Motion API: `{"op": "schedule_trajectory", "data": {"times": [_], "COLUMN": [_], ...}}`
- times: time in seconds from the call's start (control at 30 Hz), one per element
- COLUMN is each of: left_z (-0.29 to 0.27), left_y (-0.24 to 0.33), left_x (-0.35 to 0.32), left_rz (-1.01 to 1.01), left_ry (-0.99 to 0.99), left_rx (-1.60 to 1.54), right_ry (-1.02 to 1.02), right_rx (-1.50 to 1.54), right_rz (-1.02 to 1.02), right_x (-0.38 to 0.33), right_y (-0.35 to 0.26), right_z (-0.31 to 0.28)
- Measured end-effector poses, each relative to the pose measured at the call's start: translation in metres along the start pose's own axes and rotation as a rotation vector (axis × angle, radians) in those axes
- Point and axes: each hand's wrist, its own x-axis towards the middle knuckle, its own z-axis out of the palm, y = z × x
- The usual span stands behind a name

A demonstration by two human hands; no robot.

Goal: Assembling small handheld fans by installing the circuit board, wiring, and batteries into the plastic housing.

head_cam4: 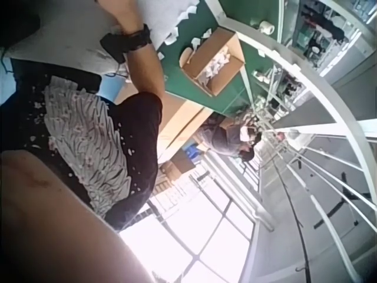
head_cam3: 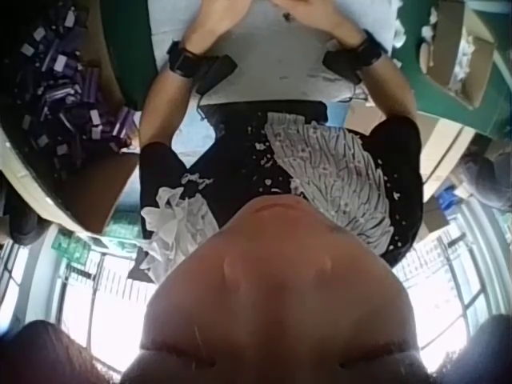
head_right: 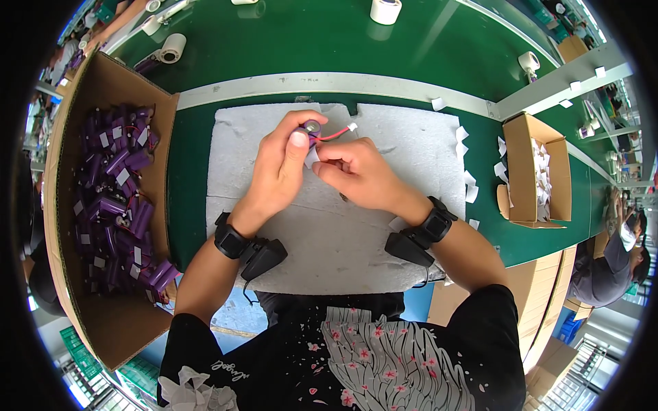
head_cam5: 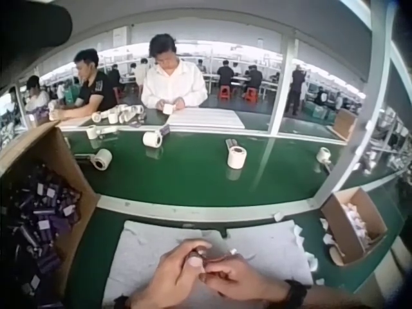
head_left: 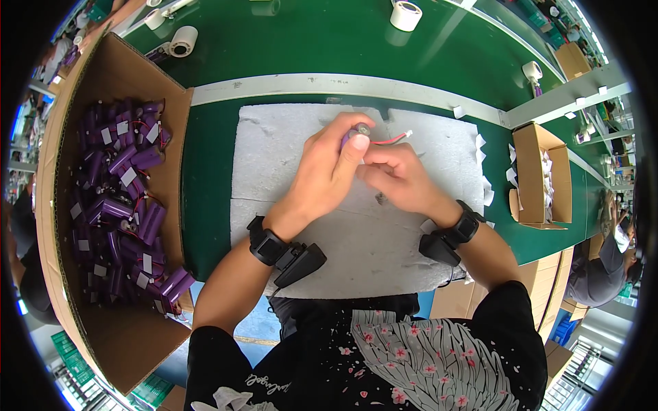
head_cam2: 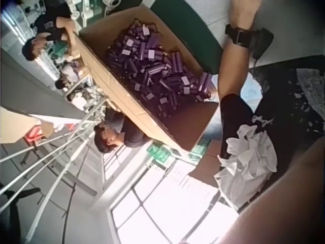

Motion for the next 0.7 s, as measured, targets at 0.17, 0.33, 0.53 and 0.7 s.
{"op": "schedule_trajectory", "data": {"times": [0.17,0.33,0.53,0.7], "left_z": [-0.001,0.003,-0.001,0.001], "left_y": [-0.008,-0.012,-0.007,-0.003], "left_x": [-0.002,0.008,0.008,0.011], "left_rz": [-0.034,-0.094,-0.167,-0.158], "left_ry": [0.164,0.355,0.347,0.282], "left_rx": [-0.117,-0.312,-0.336,-0.315], "right_ry": [-0.124,0.046,0.638,0.795], "right_rx": [-0.064,0.051,-0.396,-1.002], "right_rz": [0.166,0.234,0.255,0.686], "right_x": [-0.001,-0.006,-0.058,-0.123], "right_y": [-0.014,-0.036,-0.061,-0.065], "right_z": [-0.009,-0.031,-0.144,-0.233]}}
